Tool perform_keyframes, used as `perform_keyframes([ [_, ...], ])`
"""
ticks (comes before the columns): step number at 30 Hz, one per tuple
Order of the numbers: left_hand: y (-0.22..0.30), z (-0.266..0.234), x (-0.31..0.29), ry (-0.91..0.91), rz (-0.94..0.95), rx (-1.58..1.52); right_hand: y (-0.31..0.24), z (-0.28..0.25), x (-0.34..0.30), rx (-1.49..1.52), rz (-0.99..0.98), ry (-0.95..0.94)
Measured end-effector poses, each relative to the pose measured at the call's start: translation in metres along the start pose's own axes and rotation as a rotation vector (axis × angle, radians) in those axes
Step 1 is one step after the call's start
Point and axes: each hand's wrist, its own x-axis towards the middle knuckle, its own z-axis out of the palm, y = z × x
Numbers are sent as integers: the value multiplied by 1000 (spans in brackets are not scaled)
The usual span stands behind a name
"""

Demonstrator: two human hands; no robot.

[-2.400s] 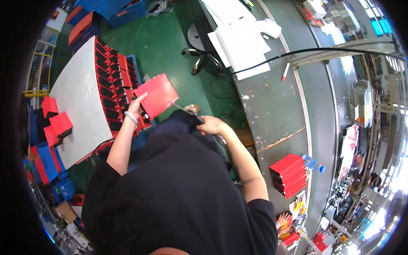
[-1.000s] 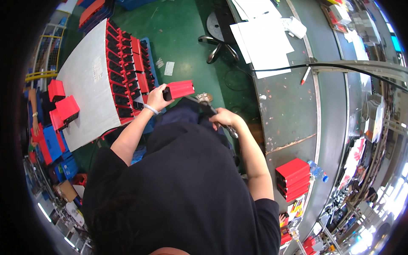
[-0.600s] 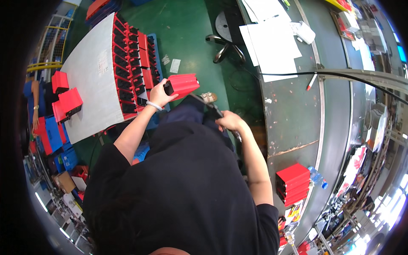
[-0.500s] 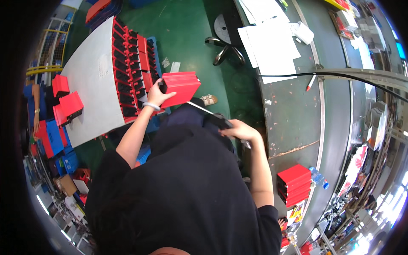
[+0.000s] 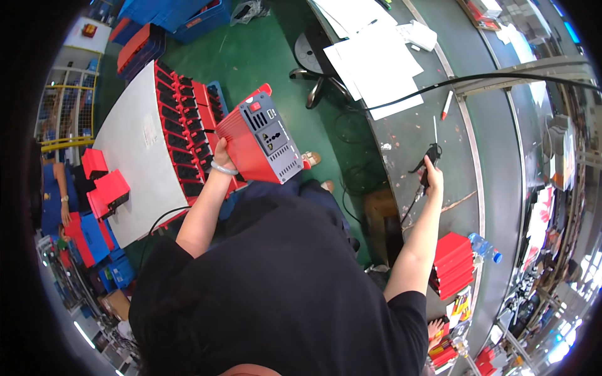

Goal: Cleaning and inspecting red electronic power inverters using a compressed air duster and a cloth.

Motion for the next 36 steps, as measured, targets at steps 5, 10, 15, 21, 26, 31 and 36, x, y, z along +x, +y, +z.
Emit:
perform_keyframes([
  [5, -7, 21, 7, -87, -42, -77, 3, 12, 27, -91, -97, 111],
  [10, -14, 35, 9, -109, -90, -137, 12, 22, 49, -637, -277, 580],
  [15, -15, 40, 16, -128, -129, -148, 25, 39, 27, -858, -216, 801],
  [21, -24, 40, 17, -96, -145, -147, 18, 39, -9, -740, -314, 1043],
  [26, -39, 29, 5, -89, -139, -96, -31, 60, -94, 157, -501, 11],
  [31, -50, 27, -11, -35, -190, -48, -75, 108, -252, -119, -682, -399],
  [36, -47, 32, -7, -48, -227, -17, -73, 133, -283, -305, -958, -316],
])
